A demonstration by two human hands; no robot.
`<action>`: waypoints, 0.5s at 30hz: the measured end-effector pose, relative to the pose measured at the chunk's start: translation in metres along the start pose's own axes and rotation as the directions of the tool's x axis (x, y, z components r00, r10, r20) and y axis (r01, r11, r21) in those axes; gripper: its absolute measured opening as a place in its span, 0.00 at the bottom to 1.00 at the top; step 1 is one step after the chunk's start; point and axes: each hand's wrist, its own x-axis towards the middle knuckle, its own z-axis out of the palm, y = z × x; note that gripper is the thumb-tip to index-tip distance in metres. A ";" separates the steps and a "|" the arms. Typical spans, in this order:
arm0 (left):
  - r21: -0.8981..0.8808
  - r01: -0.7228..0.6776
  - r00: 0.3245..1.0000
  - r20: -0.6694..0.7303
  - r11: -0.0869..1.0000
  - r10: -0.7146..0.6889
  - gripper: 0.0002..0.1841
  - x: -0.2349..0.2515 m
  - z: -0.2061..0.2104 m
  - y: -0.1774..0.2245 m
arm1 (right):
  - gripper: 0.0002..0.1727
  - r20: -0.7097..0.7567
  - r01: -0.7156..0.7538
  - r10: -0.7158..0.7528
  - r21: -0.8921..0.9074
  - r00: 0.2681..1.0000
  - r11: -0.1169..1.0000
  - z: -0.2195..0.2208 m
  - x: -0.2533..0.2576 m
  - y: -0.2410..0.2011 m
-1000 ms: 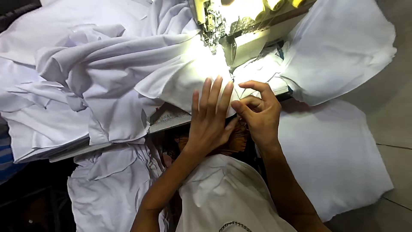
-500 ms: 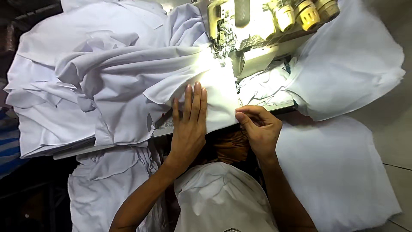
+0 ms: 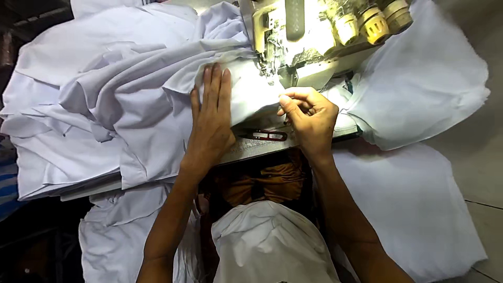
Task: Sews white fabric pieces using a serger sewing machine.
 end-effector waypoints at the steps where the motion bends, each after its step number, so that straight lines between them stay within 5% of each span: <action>1: -0.014 -0.006 1.000 0.002 1.000 0.006 0.55 0.005 0.000 -0.008 | 0.09 0.007 -0.005 0.005 -0.010 1.000 1.000 -0.001 0.000 0.000; 9: -0.098 0.009 0.999 0.042 0.995 -0.005 0.47 0.018 -0.031 -0.046 | 0.12 0.008 0.010 -0.011 0.101 1.000 0.995 -0.007 -0.006 0.013; 15: -0.005 0.072 0.996 -0.055 0.997 -0.072 0.20 0.055 -0.085 -0.018 | 0.12 0.011 -0.053 0.052 0.095 0.999 0.994 -0.014 -0.020 0.036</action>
